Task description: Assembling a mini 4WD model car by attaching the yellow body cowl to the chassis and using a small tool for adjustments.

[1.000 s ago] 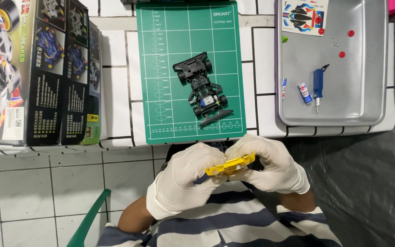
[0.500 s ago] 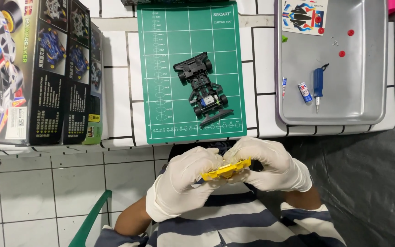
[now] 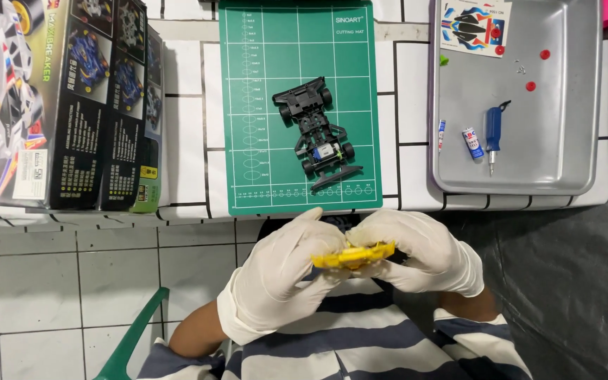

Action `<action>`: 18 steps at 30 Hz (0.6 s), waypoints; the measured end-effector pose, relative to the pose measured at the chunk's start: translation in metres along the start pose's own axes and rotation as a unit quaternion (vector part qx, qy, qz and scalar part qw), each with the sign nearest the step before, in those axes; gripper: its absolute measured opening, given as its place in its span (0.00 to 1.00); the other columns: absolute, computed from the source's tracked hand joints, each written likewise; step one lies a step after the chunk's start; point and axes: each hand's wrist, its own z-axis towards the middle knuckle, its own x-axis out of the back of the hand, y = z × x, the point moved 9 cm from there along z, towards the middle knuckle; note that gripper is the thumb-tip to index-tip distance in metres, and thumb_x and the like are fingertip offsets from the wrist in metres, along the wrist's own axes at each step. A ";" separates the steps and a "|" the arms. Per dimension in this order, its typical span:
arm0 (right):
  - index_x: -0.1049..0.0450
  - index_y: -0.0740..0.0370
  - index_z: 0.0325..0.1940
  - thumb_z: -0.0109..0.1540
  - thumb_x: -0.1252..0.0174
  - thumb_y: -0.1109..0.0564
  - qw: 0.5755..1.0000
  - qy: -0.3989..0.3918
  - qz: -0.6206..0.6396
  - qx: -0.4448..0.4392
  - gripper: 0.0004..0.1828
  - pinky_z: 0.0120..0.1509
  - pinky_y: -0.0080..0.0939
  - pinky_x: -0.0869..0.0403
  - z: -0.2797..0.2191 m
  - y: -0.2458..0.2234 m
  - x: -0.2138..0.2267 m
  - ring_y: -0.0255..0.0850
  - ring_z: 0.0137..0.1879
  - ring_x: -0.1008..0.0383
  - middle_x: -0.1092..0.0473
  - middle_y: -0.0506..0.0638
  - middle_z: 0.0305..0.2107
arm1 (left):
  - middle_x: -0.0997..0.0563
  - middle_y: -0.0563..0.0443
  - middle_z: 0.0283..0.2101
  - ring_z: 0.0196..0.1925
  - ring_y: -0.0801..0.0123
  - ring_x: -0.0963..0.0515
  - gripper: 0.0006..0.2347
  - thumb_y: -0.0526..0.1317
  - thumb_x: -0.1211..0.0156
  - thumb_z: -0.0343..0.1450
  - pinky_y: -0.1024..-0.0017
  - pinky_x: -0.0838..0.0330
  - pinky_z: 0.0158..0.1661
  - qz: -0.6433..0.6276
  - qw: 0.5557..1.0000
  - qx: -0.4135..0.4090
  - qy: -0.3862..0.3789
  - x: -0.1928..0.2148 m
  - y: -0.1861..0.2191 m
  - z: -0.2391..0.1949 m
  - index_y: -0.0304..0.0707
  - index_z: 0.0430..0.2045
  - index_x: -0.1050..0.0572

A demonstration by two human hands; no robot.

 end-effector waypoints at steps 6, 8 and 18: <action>0.26 0.66 0.48 0.65 0.41 0.50 1.000 0.024 0.009 0.018 0.16 0.52 0.44 0.17 0.001 -0.003 0.000 0.47 0.45 0.18 0.22 0.54 0.43 | 0.22 0.40 0.42 0.39 0.56 0.19 0.06 0.35 0.42 0.74 0.48 0.22 0.59 0.002 0.999 -0.032 -0.005 -0.005 -0.002 -0.003 0.30 0.40 0.29; 0.26 0.66 0.49 0.65 0.41 0.55 1.000 0.018 0.016 0.016 0.13 0.54 0.44 0.17 0.001 0.000 0.000 0.48 0.47 0.17 0.22 0.55 0.44 | 0.23 0.40 0.42 0.41 0.55 0.19 0.06 0.33 0.42 0.74 0.48 0.22 0.59 -0.004 0.999 -0.035 -0.011 -0.007 -0.006 -0.004 0.31 0.41 0.30; 0.26 0.67 0.48 0.63 0.37 0.56 0.997 0.041 0.001 0.062 0.14 0.55 0.46 0.14 0.001 -0.001 0.000 0.50 0.46 0.16 0.22 0.58 0.45 | 0.23 0.41 0.40 0.42 0.53 0.18 0.05 0.30 0.43 0.72 0.53 0.20 0.54 -0.023 0.998 -0.058 0.005 -0.010 -0.013 -0.010 0.30 0.38 0.29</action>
